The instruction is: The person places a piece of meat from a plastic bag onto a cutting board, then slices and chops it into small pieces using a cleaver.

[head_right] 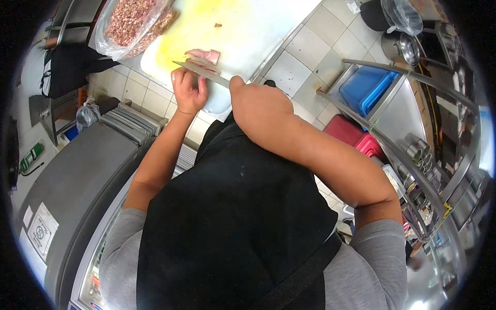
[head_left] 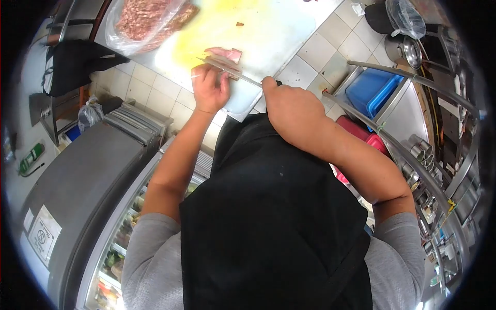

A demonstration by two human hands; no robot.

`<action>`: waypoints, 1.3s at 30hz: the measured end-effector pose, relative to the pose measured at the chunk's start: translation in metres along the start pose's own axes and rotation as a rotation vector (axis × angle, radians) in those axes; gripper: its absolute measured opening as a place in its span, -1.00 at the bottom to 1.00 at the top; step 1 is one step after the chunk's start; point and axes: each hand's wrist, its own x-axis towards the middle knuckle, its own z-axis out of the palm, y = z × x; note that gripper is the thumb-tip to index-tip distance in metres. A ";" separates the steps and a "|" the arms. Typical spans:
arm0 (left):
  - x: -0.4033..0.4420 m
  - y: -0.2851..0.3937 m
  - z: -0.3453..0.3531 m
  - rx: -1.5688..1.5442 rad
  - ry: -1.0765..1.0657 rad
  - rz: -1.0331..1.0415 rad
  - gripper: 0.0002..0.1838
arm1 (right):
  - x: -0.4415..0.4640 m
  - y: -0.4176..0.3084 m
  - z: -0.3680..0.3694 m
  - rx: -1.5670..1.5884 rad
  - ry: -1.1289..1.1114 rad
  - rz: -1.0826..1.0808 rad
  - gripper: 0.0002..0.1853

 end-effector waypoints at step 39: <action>-0.008 -0.002 0.001 -0.001 0.038 -0.041 -0.78 | 0.055 0.006 0.042 0.024 0.031 0.017 -0.76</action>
